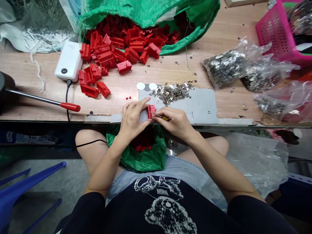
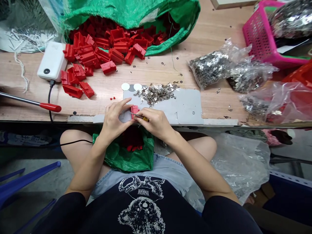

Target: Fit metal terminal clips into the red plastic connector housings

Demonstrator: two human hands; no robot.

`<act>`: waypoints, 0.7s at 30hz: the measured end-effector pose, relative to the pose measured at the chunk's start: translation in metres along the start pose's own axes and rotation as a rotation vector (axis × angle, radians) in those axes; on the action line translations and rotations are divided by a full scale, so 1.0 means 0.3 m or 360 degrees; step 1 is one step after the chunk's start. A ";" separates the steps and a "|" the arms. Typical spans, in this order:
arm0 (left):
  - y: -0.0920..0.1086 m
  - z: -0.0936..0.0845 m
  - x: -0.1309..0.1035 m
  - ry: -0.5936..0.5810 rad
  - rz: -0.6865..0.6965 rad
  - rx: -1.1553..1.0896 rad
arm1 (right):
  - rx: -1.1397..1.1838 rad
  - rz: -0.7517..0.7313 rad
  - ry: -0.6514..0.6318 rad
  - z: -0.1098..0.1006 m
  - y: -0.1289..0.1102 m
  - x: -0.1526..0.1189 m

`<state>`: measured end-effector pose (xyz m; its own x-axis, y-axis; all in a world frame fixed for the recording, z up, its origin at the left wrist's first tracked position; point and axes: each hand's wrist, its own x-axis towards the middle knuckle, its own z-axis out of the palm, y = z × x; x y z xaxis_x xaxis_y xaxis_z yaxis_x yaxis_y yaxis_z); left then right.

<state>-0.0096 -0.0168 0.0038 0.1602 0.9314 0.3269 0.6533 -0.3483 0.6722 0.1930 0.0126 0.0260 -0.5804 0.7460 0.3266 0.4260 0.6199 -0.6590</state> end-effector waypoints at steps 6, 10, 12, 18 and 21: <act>-0.002 0.000 0.003 0.0000 -0.0011 0.0014 | -0.0049 -0.0153 0.0019 0.012 0.022 -0.012; -0.007 0.003 0.002 0.0008 0.0009 0.0053 | 0.0105 -0.0041 0.0042 0.018 0.023 -0.014; -0.012 0.008 0.000 0.0037 0.0022 0.0106 | 0.0281 0.0114 0.0086 0.016 0.014 -0.024; -0.013 0.015 -0.003 0.0237 0.0183 0.0197 | 0.0624 0.0765 0.0430 0.004 -0.031 -0.111; -0.008 0.013 0.005 0.0269 0.0364 0.0073 | 0.0548 0.0888 0.0400 0.001 -0.060 -0.148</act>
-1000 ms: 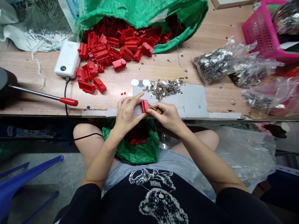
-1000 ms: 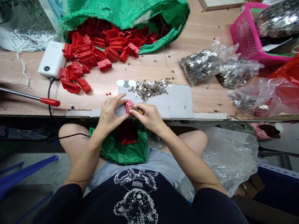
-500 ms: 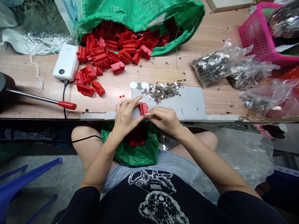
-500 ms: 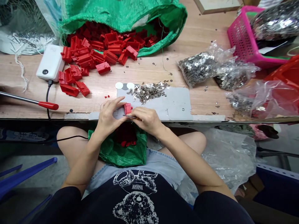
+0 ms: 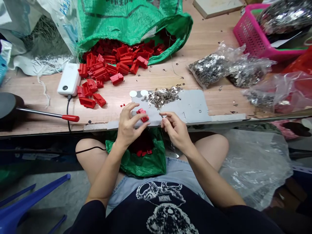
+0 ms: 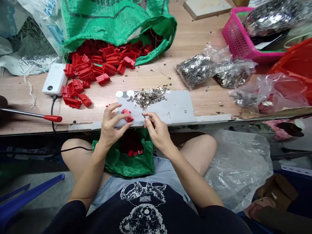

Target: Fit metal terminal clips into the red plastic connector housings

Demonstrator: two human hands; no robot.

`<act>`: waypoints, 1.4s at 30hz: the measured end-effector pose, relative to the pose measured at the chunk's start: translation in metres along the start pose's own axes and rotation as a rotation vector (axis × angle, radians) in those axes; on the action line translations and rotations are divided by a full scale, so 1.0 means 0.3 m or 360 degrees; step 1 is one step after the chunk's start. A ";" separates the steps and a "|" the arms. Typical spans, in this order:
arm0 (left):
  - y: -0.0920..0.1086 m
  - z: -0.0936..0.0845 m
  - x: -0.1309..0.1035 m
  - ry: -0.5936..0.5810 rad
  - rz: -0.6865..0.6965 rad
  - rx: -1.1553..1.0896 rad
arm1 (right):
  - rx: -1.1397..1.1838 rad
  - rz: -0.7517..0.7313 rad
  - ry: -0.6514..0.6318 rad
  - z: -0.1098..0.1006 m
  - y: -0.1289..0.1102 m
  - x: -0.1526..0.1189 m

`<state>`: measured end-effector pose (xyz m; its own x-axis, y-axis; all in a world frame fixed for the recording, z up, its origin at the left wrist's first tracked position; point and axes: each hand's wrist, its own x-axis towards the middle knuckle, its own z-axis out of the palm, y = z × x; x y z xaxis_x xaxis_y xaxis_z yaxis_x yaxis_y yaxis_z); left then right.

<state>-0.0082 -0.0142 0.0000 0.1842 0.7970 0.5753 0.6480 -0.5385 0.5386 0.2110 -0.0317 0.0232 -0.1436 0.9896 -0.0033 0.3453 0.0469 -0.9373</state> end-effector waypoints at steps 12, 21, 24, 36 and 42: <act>0.019 0.028 0.005 -0.0048 -0.0068 -0.0063 | 0.0449 0.0110 -0.0208 0.104 0.000 0.024; 0.030 0.035 0.002 -0.0016 -0.0158 -0.0038 | 0.0476 0.0081 -0.0258 0.110 0.041 0.039; 0.028 0.033 0.002 -0.0005 -0.0122 -0.0043 | 0.0379 0.0009 -0.0179 0.115 0.043 0.041; 0.026 0.035 0.004 0.0015 -0.0114 -0.0062 | 0.0318 0.0056 -0.0069 0.128 0.034 0.034; 0.029 0.021 0.006 -0.0030 -0.0159 -0.0079 | 0.0476 0.0059 -0.0145 0.117 0.035 0.028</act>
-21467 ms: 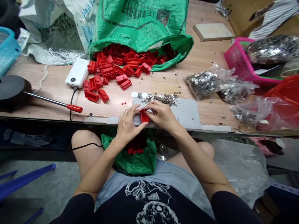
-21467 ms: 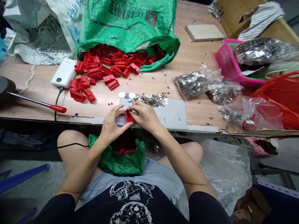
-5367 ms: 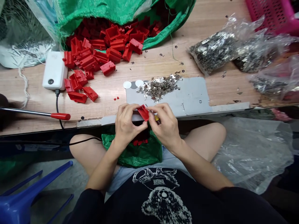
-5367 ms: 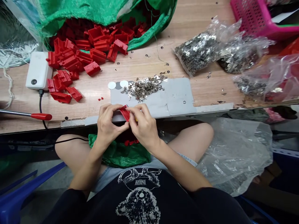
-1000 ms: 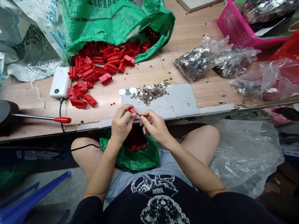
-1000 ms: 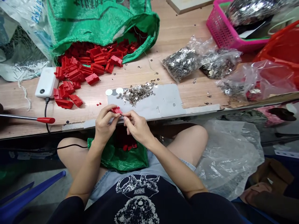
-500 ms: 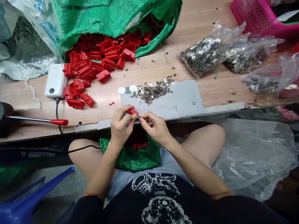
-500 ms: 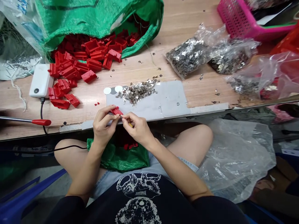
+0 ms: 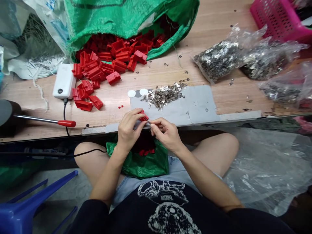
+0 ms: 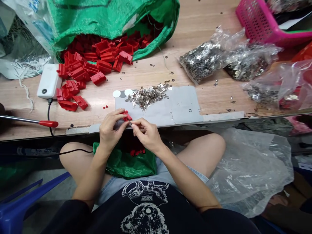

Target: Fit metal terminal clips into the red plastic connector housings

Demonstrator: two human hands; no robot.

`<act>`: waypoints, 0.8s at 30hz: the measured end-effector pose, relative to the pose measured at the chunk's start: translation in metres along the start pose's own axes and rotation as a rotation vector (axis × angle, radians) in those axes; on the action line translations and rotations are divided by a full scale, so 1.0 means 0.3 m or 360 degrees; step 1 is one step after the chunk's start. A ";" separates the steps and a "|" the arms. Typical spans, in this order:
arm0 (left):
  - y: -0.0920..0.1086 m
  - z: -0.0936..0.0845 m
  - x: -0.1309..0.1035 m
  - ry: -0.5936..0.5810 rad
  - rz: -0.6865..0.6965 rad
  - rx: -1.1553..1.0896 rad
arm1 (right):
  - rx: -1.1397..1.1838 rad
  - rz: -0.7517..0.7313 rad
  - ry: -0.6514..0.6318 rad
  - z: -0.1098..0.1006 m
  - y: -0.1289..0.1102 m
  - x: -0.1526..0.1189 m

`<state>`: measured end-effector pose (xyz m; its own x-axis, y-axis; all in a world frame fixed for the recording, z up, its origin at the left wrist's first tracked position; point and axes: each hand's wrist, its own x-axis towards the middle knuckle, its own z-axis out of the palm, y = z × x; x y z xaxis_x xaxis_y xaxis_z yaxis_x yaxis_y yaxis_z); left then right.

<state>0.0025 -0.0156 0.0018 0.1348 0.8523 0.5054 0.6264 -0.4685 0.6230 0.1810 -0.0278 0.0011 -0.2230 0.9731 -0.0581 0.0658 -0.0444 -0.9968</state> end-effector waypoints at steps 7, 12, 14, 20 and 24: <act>-0.002 -0.001 -0.003 -0.0004 -0.0028 -0.0040 | -0.0156 0.0029 -0.0006 0.004 -0.004 0.003; -0.001 -0.003 0.001 0.0005 -0.0064 -0.0059 | -0.0256 -0.0020 -0.0009 -0.003 -0.006 0.012; -0.002 -0.005 0.001 -0.0010 -0.0065 -0.0045 | -0.0294 -0.0032 -0.0035 -0.004 -0.005 0.013; -0.005 -0.003 -0.003 -0.0005 -0.0041 -0.0015 | -0.0212 -0.0069 0.0013 0.009 0.019 -0.002; 0.001 0.001 -0.010 -0.0007 -0.0026 0.0013 | -0.0097 -0.0001 0.0100 0.020 0.026 -0.012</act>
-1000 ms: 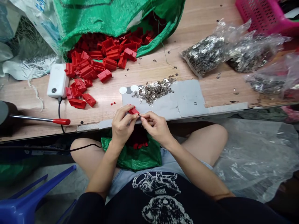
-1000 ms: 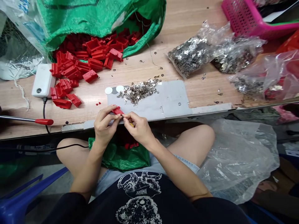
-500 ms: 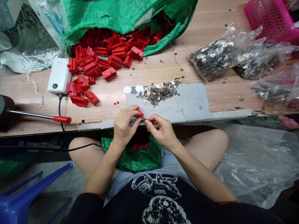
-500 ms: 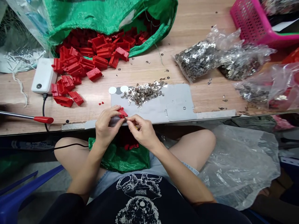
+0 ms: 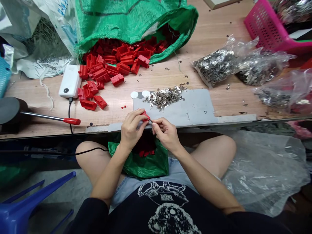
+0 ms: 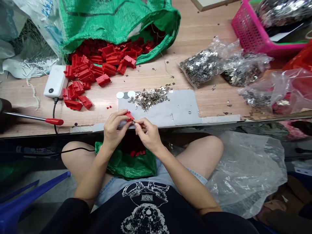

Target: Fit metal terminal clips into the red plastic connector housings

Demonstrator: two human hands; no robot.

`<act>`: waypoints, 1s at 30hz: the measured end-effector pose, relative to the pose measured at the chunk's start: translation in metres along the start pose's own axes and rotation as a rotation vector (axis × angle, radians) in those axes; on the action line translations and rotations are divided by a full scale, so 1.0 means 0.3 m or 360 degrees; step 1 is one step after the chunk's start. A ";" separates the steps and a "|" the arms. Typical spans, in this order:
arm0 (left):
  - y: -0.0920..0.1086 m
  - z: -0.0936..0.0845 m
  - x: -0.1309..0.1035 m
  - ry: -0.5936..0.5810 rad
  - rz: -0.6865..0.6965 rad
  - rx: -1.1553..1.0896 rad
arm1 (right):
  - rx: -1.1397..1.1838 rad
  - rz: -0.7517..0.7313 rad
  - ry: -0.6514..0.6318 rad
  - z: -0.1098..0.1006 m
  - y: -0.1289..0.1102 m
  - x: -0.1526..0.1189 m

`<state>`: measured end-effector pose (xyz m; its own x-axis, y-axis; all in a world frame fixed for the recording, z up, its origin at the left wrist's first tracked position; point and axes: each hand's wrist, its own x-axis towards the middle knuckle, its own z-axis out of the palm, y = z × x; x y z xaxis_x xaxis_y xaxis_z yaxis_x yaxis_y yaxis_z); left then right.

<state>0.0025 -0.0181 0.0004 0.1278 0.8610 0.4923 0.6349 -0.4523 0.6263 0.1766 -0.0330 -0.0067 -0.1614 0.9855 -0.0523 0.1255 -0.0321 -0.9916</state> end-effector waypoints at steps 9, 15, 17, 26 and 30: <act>-0.004 0.003 -0.006 0.0025 0.0042 -0.0025 | -0.0040 0.0081 -0.0105 -0.008 -0.026 0.016; -0.002 0.026 -0.040 0.0123 0.0153 0.0057 | 0.0341 0.0121 -0.0019 -0.034 0.010 -0.010; -0.006 0.041 -0.050 0.0120 0.0236 0.0155 | 0.0473 0.0110 0.0079 -0.037 0.000 -0.008; 0.034 -0.030 -0.102 0.0029 0.0280 0.0000 | 0.0042 -0.0066 0.0058 -0.037 -0.163 0.127; 0.103 -0.070 -0.212 -0.0687 0.0352 -0.0043 | -0.0749 -0.0452 0.0083 0.021 -0.211 0.284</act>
<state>-0.0021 -0.0919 0.0011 0.5658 0.7586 0.3231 0.5375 -0.6365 0.5531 0.1489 0.0519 0.0508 -0.2055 0.9518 0.2275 0.5102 0.3026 -0.8051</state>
